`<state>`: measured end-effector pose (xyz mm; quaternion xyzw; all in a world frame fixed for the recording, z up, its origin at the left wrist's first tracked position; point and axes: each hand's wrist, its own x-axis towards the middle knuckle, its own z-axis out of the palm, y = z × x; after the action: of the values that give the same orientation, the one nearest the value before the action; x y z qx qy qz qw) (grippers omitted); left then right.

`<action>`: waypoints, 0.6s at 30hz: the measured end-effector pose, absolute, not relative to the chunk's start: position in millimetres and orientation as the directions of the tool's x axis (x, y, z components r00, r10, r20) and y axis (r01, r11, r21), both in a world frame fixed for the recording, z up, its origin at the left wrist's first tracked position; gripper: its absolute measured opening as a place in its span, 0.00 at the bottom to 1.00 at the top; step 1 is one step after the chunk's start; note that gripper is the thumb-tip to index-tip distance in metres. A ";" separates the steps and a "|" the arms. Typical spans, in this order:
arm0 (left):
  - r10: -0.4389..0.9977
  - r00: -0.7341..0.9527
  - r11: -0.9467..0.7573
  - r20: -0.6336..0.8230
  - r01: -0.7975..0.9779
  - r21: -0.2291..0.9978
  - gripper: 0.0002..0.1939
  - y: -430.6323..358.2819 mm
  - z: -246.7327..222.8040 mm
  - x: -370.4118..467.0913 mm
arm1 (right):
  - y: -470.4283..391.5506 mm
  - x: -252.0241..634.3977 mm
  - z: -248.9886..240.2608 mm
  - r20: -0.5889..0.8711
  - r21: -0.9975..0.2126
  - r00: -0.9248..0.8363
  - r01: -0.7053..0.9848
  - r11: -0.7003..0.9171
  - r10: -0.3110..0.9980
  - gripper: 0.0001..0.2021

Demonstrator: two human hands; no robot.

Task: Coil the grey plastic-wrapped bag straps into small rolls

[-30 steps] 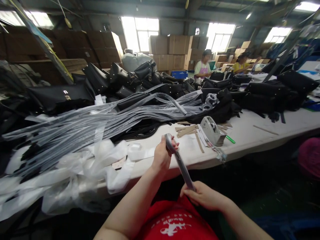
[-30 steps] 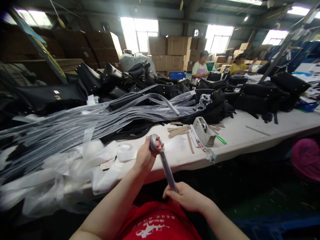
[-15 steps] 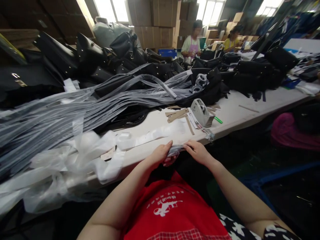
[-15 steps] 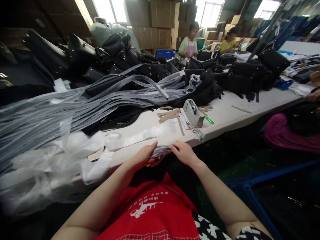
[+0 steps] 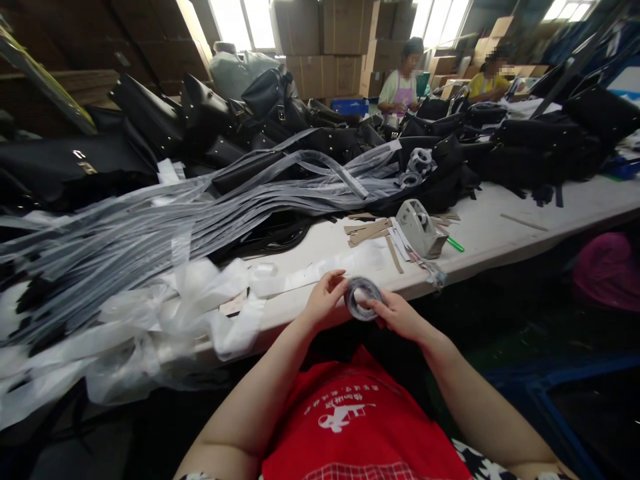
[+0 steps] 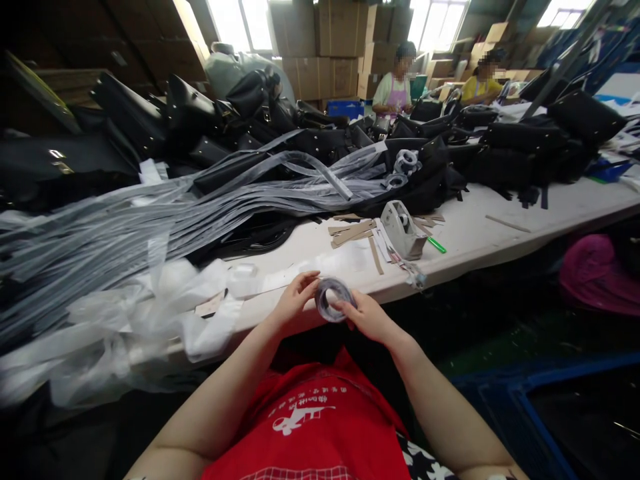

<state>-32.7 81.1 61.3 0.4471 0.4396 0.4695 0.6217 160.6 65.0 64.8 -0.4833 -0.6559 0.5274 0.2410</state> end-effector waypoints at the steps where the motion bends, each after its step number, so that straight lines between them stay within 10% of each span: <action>1: 0.985 0.159 0.076 -0.069 -0.039 0.996 0.23 80.7 62.2 -35.7 | 65.8 164.6 67.5 -0.244 -0.878 -0.504 0.478 0.033 0.829 0.20; 6: 0.822 0.568 -0.173 -0.043 0.320 0.931 0.18 75.9 66.4 -34.2 | 63.4 163.1 68.6 -0.310 -0.834 -0.636 0.539 0.120 0.707 0.16; 14: 0.988 0.129 0.075 -0.087 0.098 0.992 0.23 75.5 56.3 -22.0 | 63.8 161.7 53.3 -0.259 -0.886 -0.532 0.463 0.021 0.806 0.17; 18: 0.901 0.432 -0.065 -0.032 0.207 0.976 0.17 71.6 69.3 -35.9 | 71.2 149.2 66.4 -0.280 -0.759 -0.618 0.611 0.225 0.734 0.18</action>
<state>-35.9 71.6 69.3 0.6542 0.4234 0.3232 0.5369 149.2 71.2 66.4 -0.4314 -0.7797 0.4486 0.0688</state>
